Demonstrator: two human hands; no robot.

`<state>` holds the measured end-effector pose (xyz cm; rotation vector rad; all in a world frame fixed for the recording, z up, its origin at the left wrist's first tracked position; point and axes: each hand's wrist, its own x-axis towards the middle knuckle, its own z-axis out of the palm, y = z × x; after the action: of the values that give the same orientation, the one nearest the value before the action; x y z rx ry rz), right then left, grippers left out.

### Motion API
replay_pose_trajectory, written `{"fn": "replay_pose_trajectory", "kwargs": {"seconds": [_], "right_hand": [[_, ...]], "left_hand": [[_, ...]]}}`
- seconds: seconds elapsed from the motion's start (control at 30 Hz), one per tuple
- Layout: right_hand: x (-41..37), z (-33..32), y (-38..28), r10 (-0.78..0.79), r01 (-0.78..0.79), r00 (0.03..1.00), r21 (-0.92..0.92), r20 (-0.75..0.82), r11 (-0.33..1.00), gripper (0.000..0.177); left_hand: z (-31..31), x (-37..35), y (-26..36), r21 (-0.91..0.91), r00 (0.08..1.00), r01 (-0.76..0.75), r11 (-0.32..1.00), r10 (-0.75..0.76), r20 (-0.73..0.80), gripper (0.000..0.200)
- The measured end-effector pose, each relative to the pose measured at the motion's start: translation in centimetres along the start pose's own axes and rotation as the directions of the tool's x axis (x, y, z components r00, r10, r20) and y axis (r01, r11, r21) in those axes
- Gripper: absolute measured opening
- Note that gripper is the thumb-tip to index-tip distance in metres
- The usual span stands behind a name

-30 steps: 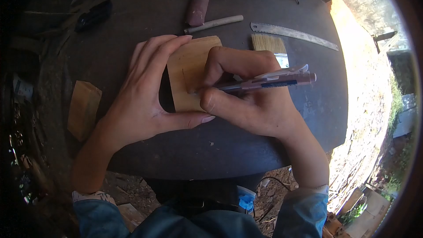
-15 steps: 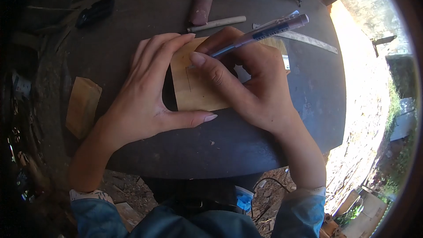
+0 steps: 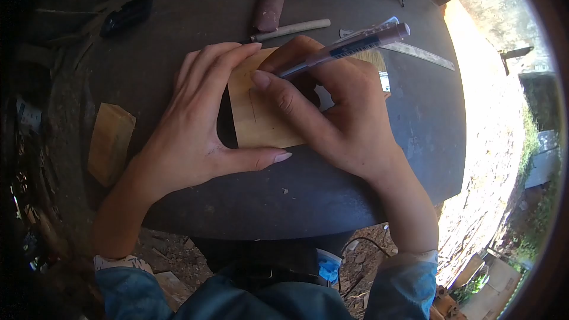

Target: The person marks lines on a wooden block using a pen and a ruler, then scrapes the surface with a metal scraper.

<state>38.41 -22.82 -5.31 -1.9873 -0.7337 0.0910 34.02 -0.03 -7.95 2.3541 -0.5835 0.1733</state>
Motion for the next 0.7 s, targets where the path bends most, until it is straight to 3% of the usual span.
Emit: {"fn": "replay_pose_trajectory", "kwargs": {"seconds": [0.3, 0.4, 0.7], "right_hand": [[0.0, -0.2, 0.3, -0.045, 0.046, 0.998, 0.025, -0.038, 0.999, 0.014], [0.0, -0.5, -0.1, 0.037, -0.036, 0.999, 0.032, -0.035, 0.999, 0.015], [0.0, -1.3, 1.0, 0.011, -0.01, 0.998, 0.03, -0.059, 1.0, 0.014]], "left_hand": [[-0.2, 0.1, 0.1, 0.017, 1.0, 0.007, 1.0, -0.007, 0.012, 0.114], [-0.2, 0.1, 0.1, 0.017, 1.0, 0.006, 1.0, -0.007, 0.013, 0.114], [-0.4, 0.2, 0.2, 0.04, 1.0, -0.003, 0.999, 0.002, 0.024, 0.115]]}}
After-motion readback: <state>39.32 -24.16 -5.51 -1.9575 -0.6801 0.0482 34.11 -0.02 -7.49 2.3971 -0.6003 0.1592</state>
